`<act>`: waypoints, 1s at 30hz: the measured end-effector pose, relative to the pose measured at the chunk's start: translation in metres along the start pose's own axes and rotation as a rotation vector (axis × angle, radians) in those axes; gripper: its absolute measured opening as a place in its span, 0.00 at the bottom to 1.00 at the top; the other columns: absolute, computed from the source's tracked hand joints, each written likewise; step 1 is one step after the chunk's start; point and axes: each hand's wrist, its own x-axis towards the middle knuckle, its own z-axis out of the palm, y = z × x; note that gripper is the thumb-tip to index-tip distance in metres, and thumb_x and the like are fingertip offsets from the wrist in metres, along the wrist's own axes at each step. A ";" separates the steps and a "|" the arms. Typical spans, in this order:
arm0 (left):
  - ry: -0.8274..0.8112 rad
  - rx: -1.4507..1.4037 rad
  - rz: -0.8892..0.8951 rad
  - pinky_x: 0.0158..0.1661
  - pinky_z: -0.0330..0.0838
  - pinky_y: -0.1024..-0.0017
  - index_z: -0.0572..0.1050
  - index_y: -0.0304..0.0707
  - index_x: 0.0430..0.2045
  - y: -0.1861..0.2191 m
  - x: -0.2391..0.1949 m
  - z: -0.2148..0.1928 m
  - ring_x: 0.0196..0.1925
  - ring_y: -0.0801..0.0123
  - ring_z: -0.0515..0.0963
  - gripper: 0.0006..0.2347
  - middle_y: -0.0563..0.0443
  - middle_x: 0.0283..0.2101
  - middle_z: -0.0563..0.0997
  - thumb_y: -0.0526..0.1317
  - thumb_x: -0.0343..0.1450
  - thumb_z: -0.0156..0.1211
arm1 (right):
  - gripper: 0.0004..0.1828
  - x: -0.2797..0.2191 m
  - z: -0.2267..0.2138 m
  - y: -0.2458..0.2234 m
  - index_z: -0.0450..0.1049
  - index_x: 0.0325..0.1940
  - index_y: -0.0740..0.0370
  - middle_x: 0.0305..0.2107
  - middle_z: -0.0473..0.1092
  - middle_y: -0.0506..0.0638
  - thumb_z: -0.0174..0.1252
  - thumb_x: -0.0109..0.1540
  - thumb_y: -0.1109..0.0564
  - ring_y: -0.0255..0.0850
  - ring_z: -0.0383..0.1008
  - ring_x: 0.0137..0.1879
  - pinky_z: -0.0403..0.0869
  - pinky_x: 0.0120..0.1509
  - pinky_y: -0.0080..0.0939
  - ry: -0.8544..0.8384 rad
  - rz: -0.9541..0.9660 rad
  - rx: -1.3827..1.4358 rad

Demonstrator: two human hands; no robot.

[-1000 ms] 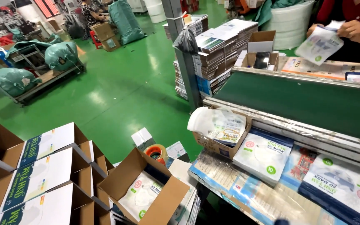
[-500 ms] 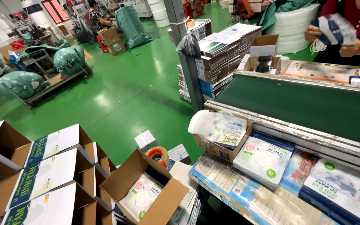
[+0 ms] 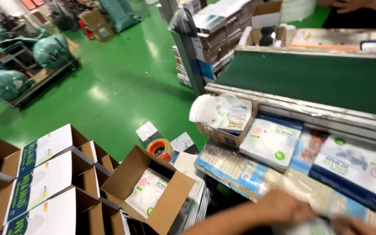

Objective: Packing individual face masks into plastic pouches and then into cardboard boxes at a production line.

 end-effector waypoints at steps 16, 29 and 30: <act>0.359 0.466 -0.407 0.67 0.37 0.31 0.64 0.60 0.69 -0.070 0.063 -0.091 0.76 0.39 0.51 0.25 0.40 0.75 0.59 0.58 0.75 0.49 | 0.33 0.188 0.104 -0.161 0.67 0.67 0.61 0.66 0.58 0.69 0.64 0.61 0.47 0.64 0.58 0.72 0.60 0.75 0.58 0.310 -0.247 -0.186; 0.530 0.243 -0.167 0.65 0.50 0.43 0.73 0.37 0.59 -0.001 0.103 -0.153 0.72 0.31 0.55 0.21 0.28 0.71 0.60 0.45 0.71 0.63 | 0.43 0.362 -0.183 0.036 0.60 0.75 0.59 0.67 0.61 0.66 0.55 0.63 0.33 0.62 0.59 0.72 0.61 0.70 0.68 0.376 0.482 -0.774; 0.528 0.246 -0.170 0.65 0.50 0.43 0.73 0.37 0.59 0.001 0.124 -0.161 0.72 0.31 0.55 0.21 0.28 0.71 0.60 0.45 0.71 0.63 | 0.43 0.367 -0.170 0.035 0.60 0.75 0.59 0.67 0.61 0.66 0.55 0.63 0.33 0.62 0.59 0.72 0.61 0.70 0.68 0.374 0.483 -0.770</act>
